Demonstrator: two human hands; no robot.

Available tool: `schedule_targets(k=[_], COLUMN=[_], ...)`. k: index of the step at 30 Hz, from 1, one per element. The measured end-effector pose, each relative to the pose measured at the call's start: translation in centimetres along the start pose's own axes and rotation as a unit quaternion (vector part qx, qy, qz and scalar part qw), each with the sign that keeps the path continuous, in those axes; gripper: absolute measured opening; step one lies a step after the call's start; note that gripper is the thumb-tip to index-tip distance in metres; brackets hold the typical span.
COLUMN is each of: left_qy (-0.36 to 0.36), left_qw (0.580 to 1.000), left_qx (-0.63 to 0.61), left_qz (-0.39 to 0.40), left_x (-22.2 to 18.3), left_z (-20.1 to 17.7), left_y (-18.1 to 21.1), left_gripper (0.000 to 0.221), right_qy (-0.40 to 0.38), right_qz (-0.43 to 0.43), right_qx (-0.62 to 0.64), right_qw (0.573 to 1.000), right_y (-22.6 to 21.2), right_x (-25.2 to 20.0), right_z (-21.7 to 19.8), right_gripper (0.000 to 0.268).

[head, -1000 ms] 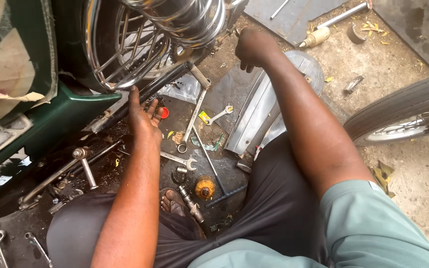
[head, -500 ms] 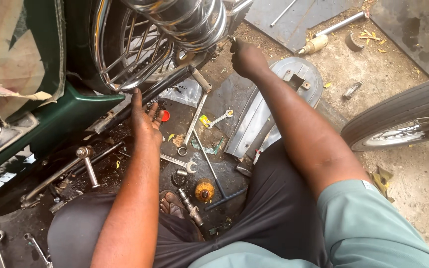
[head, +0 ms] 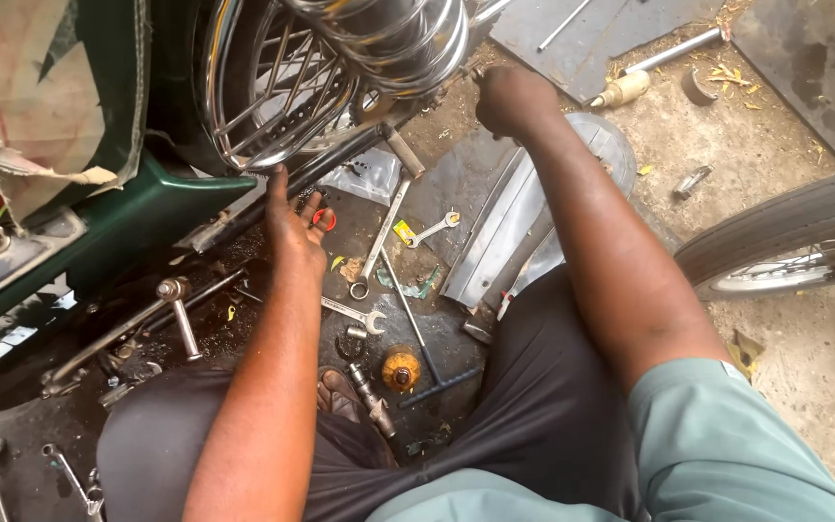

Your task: The person sits on the floor beside a green motorcycle and works on its lower frame and engine area. They use wrenches to loosen and tighten bolts, handle small metal parts and fasteners, and pick up and reposition tools from the ground while working.

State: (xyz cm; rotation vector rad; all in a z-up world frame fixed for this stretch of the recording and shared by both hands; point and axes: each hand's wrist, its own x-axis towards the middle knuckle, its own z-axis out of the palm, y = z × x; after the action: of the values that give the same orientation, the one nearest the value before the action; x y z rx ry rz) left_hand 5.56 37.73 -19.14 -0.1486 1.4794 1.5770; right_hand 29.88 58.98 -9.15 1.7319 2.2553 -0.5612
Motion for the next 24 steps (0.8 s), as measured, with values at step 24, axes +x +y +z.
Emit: schedule_targets(k=[24], left_qy=[0.006], left_qw=[0.999], left_qx=[0.039], left_qz=[-0.006], left_x=[-0.1], left_z=[0.0], left_y=[0.3], left_gripper=[0.104], right_qy=[0.156], right_qz=[-0.07], right_qx=[0.078], right_qw=[0.982], right_y=[1.4], right_x=[3.3], right_z=[4.4], right_gripper=[0.025])
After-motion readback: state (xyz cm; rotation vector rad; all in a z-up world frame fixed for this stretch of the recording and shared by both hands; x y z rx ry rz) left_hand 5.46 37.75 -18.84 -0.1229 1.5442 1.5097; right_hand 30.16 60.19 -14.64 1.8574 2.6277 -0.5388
